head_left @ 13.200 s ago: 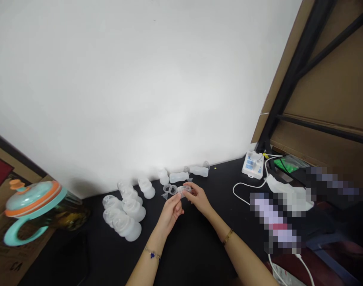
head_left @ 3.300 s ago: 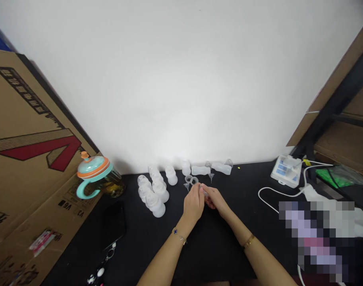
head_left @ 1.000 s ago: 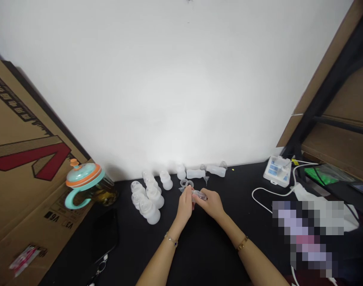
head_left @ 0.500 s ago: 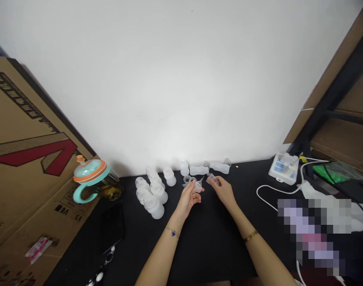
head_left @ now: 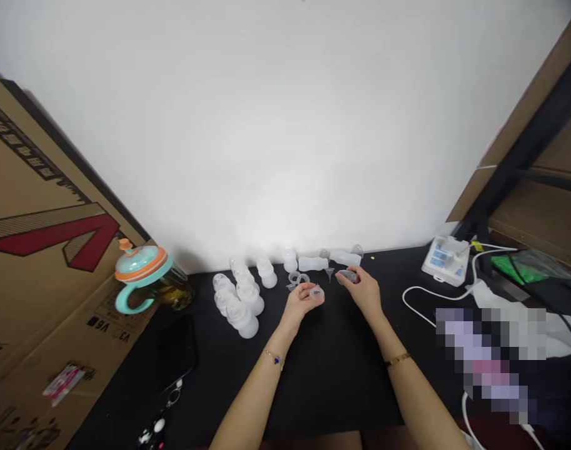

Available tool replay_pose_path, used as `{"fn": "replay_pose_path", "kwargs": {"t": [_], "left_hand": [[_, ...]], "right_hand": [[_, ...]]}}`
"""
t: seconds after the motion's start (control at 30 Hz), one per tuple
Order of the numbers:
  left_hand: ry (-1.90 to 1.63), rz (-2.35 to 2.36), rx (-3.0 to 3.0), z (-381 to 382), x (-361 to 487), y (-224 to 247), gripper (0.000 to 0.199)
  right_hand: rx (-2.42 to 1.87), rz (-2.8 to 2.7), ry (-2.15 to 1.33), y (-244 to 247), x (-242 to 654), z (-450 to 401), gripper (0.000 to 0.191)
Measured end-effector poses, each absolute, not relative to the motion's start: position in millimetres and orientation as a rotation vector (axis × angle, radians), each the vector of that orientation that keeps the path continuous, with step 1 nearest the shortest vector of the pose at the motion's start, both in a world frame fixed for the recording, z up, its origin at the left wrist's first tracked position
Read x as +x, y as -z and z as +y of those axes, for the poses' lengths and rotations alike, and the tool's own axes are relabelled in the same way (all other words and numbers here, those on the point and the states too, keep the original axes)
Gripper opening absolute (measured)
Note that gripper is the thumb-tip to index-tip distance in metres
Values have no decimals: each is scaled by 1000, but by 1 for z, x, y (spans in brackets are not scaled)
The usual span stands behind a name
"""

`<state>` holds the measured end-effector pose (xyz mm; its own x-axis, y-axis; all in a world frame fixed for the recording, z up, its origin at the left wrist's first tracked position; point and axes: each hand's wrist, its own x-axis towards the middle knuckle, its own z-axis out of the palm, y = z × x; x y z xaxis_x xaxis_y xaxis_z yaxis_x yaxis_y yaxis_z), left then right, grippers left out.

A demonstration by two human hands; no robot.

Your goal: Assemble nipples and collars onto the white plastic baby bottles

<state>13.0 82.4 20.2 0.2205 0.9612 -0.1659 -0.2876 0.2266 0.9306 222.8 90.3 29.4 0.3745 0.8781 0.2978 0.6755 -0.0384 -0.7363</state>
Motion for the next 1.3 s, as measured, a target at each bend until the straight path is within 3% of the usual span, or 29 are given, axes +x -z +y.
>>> {"fn": "replay_pose_path", "kwargs": {"t": [0.23, 0.4, 1.3], "left_hand": [[-995, 1323, 1762, 75, 15, -13, 29], [-975, 1374, 2170, 69, 16, -15, 29], [-961, 1402, 2147, 76, 13, -1, 27]], "right_hand": [[-1923, -1524, -232, -23, 226, 91, 36], [-2006, -1550, -277, -24, 226, 91, 36], [-2095, -1636, -313, -22, 229, 92, 37]]}}
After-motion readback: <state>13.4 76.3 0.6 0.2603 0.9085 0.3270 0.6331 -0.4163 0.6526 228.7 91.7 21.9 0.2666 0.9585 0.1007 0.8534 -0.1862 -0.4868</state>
